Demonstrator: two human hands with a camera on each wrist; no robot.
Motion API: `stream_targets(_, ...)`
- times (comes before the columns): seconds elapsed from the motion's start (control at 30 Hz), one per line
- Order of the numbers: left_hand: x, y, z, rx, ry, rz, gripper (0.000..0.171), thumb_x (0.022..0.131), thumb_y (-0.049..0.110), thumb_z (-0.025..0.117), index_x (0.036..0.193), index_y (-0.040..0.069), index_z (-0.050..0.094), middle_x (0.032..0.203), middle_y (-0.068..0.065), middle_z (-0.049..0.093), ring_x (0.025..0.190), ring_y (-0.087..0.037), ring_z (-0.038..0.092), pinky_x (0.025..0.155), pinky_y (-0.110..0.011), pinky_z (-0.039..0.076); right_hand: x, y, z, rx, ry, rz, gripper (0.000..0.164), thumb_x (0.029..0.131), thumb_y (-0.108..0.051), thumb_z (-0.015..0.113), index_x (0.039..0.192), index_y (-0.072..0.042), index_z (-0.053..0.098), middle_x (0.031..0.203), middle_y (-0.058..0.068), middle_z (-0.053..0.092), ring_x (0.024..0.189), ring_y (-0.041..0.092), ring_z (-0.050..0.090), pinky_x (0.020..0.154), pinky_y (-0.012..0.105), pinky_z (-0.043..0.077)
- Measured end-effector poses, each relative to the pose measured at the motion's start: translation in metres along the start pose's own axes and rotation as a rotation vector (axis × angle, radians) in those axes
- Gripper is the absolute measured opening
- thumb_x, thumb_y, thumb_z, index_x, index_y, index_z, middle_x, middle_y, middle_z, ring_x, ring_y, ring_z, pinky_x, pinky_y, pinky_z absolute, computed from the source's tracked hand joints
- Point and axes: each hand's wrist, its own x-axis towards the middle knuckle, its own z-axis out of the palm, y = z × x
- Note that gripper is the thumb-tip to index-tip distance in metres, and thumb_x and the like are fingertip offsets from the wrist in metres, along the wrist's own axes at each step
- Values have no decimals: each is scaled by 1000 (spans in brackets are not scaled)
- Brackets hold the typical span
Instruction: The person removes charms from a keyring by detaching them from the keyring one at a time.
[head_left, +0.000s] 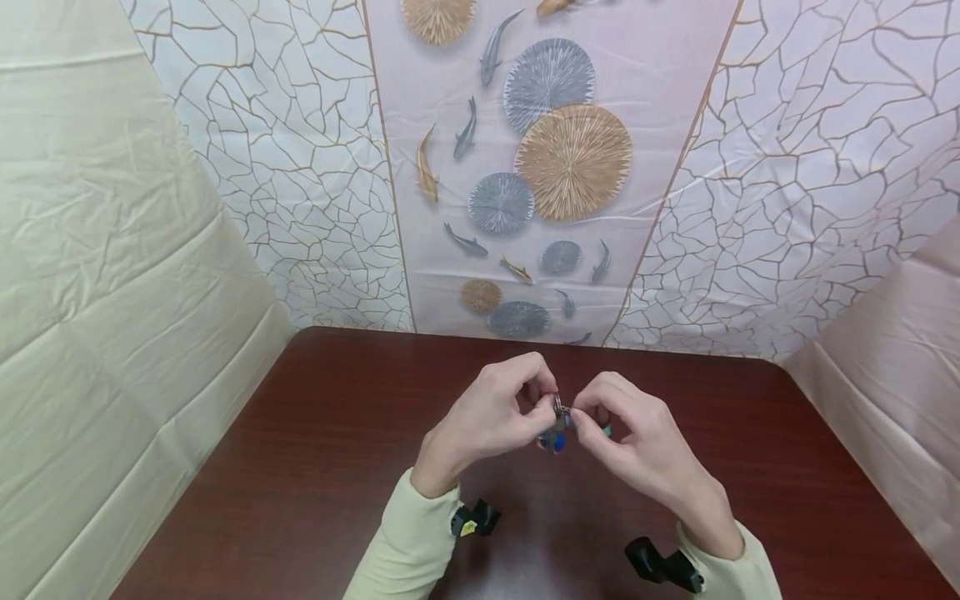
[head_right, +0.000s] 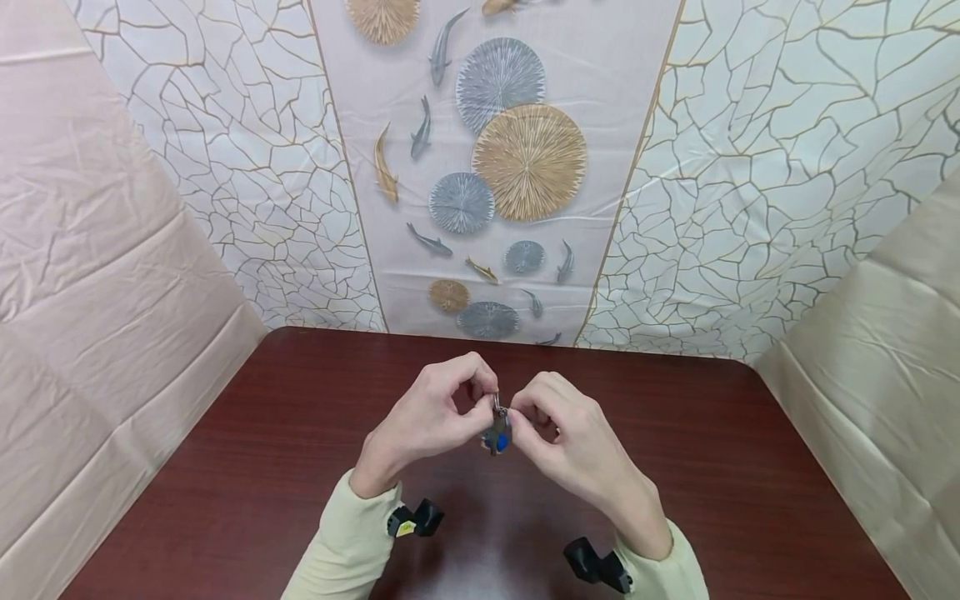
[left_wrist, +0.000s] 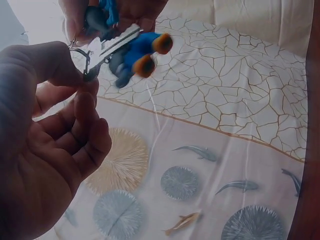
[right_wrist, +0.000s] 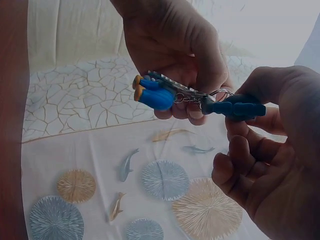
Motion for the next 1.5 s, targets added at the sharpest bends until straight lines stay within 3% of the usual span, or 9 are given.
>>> stream_targets(0.27, 0, -1, -2, -14, -16, 41, 18, 80, -4, 61, 91, 10, 64, 79, 3, 61, 69, -2, 54, 61, -15, 49, 0, -1, 0, 12, -20, -19, 27, 72, 11, 66, 81, -14, 62, 77, -10, 53, 68, 0, 46, 62, 6, 35)
stream_targets(0.47, 0, 1, -3, -34, -32, 20, 13, 84, 1, 64, 91, 11, 66, 79, 4, 66, 68, 3, 56, 59, -15, 50, -1, 0, -1, 23, -21, -13, 27, 72, 12, 67, 81, -13, 62, 77, -10, 54, 67, -2, 47, 61, 7, 38)
stream_targets(0.8, 0, 1, -2, -22, -37, -44, 4, 94, 14, 64, 92, 14, 66, 76, 8, 67, 63, 4, 50, 56, -13, 44, -1, 0, -4, 18, -28, -9, 28, 72, 13, 67, 80, -13, 62, 76, -10, 53, 69, -1, 48, 63, 7, 38)
stream_targets(1.27, -1, 1, -3, -20, -39, -71, 10, 94, 16, 63, 84, 18, 66, 67, 10, 59, 55, -2, 46, 52, -14, 38, -1, -4, -3, 25, -47, -9, 31, 73, 14, 68, 81, -16, 62, 76, -11, 53, 68, -2, 48, 62, 7, 38)
stream_targets(1.5, -1, 3, -6, 41, -76, -37, 6, 89, 11, 66, 87, 15, 68, 75, 9, 66, 64, 4, 51, 59, -14, 46, -3, -1, -1, 5, -53, -22, 29, 72, 11, 68, 81, -17, 62, 77, -12, 55, 69, -3, 48, 62, 7, 39)
